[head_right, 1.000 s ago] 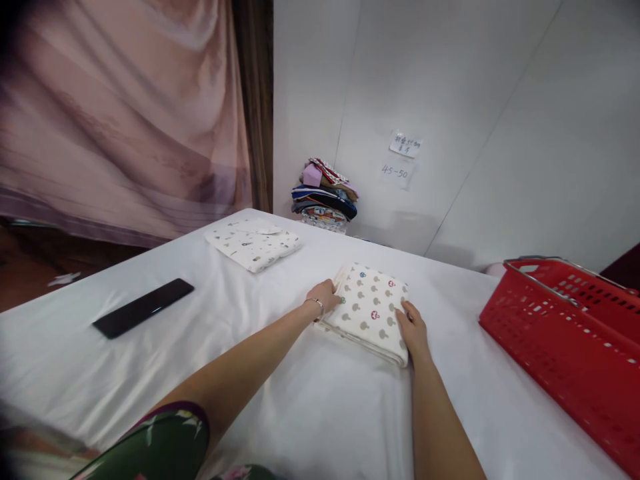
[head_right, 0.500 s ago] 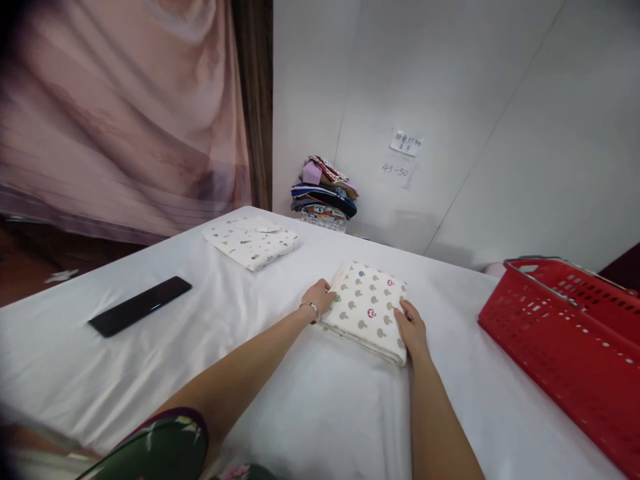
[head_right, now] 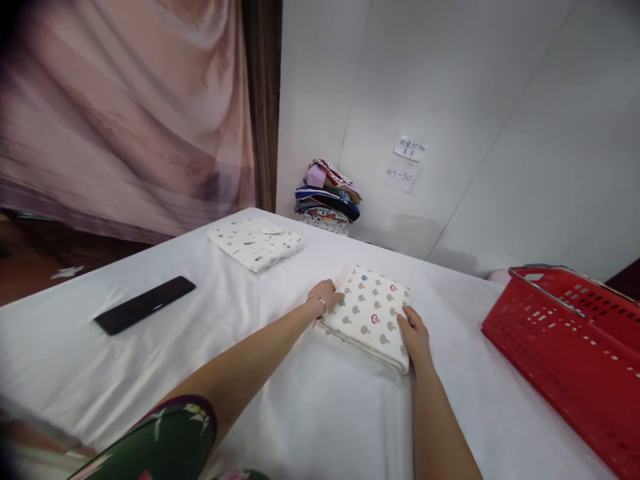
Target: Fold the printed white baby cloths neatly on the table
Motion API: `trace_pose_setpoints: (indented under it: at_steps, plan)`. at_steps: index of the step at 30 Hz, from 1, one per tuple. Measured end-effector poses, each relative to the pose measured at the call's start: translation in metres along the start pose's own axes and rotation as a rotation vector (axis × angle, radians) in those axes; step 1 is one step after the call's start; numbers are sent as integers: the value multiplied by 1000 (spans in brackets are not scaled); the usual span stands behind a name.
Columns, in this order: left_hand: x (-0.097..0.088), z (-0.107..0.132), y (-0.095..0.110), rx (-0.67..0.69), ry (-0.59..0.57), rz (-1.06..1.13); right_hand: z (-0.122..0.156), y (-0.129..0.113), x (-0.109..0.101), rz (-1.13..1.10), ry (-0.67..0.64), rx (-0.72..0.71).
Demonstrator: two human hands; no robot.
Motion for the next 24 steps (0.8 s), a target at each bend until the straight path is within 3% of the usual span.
trace_pose_setpoints:
  at_steps: [10, 16, 24]
  plan:
    - [1, 4, 7, 73, 50, 70, 1, 0, -2, 25, 1, 23]
    - [6, 1, -11, -10, 0, 205, 5, -5, -1, 59, -17, 47]
    - [18, -2, -14, 27, 13, 210, 3, 3, -6, 80, -3, 99]
Point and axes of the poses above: each hand's wrist, its own z-axis away from the middle knuckle, its own x-axis out of the palm, y = z × x, the point moved 9 cm from there along -z, towards the middle knuckle, and after that the axes turned 1 degree about -z, right-handed, at the moved point
